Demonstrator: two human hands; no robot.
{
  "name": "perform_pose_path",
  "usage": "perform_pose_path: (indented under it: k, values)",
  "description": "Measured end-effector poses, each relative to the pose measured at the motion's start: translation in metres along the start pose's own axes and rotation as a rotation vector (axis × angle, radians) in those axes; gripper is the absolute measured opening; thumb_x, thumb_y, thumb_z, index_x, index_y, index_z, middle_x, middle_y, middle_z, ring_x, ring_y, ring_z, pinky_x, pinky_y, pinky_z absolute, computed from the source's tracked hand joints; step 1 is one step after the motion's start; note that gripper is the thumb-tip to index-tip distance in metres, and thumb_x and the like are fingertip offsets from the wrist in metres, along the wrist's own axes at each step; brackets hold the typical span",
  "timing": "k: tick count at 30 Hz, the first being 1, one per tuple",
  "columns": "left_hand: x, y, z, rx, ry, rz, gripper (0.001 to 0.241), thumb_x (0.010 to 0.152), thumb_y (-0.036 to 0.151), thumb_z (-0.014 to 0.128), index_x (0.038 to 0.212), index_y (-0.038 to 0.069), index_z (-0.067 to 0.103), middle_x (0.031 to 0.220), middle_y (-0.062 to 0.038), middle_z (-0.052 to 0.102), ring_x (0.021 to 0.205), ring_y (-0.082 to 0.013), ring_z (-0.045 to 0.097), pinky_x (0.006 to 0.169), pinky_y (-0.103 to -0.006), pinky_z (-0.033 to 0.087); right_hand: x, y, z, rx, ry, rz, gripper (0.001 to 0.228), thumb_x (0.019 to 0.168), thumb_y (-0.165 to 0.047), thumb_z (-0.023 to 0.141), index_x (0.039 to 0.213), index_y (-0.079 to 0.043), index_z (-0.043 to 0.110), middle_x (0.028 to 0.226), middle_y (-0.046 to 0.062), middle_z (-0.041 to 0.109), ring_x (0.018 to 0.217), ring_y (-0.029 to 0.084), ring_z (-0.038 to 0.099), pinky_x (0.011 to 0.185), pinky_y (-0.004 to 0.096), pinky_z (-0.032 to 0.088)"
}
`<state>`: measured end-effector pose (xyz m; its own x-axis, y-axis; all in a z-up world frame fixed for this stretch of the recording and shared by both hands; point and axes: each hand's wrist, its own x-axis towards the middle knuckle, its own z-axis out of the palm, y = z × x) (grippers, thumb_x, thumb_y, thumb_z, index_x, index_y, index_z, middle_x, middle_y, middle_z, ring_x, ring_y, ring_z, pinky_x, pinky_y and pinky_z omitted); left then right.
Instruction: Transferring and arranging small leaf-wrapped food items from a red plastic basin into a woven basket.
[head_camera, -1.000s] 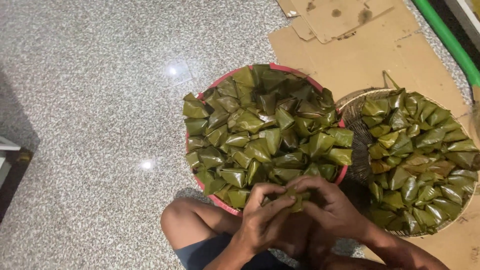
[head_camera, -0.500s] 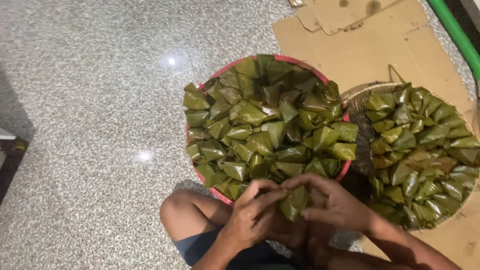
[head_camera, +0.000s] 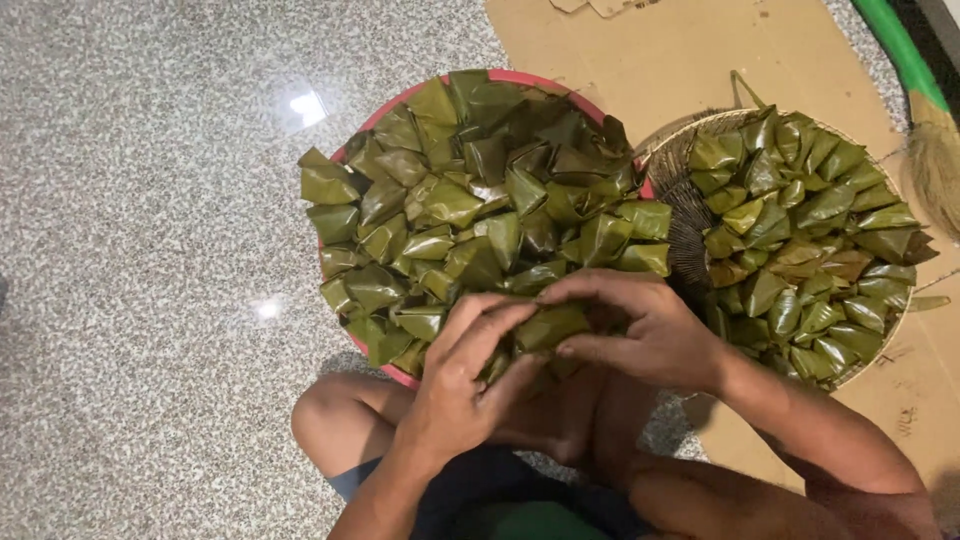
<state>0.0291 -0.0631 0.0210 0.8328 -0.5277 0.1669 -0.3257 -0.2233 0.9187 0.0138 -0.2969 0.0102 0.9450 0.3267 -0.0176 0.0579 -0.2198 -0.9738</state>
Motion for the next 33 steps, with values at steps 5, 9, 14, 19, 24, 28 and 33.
perform_pose_path:
  k: [5,9,14,19,24,28,33]
  values:
    - [-0.012,-0.003,0.006,0.007,0.015,-0.032,0.037,0.089,0.006,0.072,0.125,-0.001,0.063,0.109,-0.012,0.066,0.091,-0.0229,0.065,0.078,-0.032,0.055,-0.008,0.01,0.007,-0.048,-0.043,-0.064,0.04,0.084,-0.015,0.079,0.121,-0.008,0.07,0.116,0.007,0.076,0.095,0.016,0.074,0.084,0.028,0.062]
    - [-0.028,-0.005,0.009,0.148,0.007,-0.032,0.043,0.08,0.001,0.08,0.12,0.003,0.066,0.101,-0.009,0.071,0.085,-0.0202,0.065,0.071,-0.031,0.055,-0.018,0.028,0.024,-0.216,-0.094,-0.161,0.027,0.089,-0.018,0.073,0.116,-0.013,0.071,0.113,0.003,0.076,0.083,0.011,0.069,0.069,0.022,0.058]
    - [-0.052,-0.02,0.018,0.299,0.046,0.015,0.049,0.074,-0.002,0.076,0.121,-0.002,0.063,0.122,-0.014,0.069,0.108,-0.0294,0.064,0.092,-0.0382,0.055,-0.025,0.039,0.043,-0.603,-0.003,-0.401,0.03,0.085,-0.013,0.077,0.113,-0.004,0.069,0.119,0.011,0.07,0.098,0.023,0.067,0.085,0.035,0.054]
    - [-0.063,-0.019,0.017,0.351,0.199,-0.074,0.035,0.083,0.001,0.073,0.117,0.0,0.066,0.12,-0.011,0.067,0.105,-0.0278,0.063,0.09,-0.0371,0.053,-0.02,0.049,0.049,-0.885,0.018,-0.502,0.025,0.092,-0.017,0.064,0.115,-0.007,0.067,0.124,0.011,0.068,0.107,0.023,0.063,0.087,0.036,0.043]
    - [-0.066,-0.02,0.016,0.412,0.24,-0.034,0.031,0.081,0.0,0.075,0.112,0.001,0.069,0.114,-0.009,0.067,0.1,-0.0266,0.061,0.088,-0.0367,0.052,-0.018,0.071,0.057,-1.044,0.0,-0.588,0.027,0.09,-0.019,0.067,0.116,-0.012,0.068,0.131,0.005,0.067,0.112,0.02,0.06,0.086,0.038,0.041]
    - [-0.069,-0.028,0.018,0.474,0.2,-0.016,0.031,0.083,0.004,0.074,0.113,0.002,0.071,0.12,-0.01,0.066,0.107,-0.0282,0.058,0.094,-0.0393,0.046,-0.013,0.064,0.059,-1.101,0.036,-0.614,0.025,0.091,-0.019,0.066,0.114,-0.013,0.068,0.13,0.004,0.067,0.115,0.021,0.059,0.091,0.039,0.039]
    - [-0.071,-0.045,0.028,0.619,0.081,0.022,0.036,0.086,0.018,0.062,0.119,0.009,0.072,0.137,-0.008,0.058,0.118,-0.0302,0.05,0.103,-0.0465,0.033,-0.015,0.074,0.064,-1.095,0.03,-0.613,0.028,0.088,-0.019,0.065,0.115,-0.011,0.068,0.131,0.005,0.064,0.12,0.025,0.057,0.094,0.044,0.041]
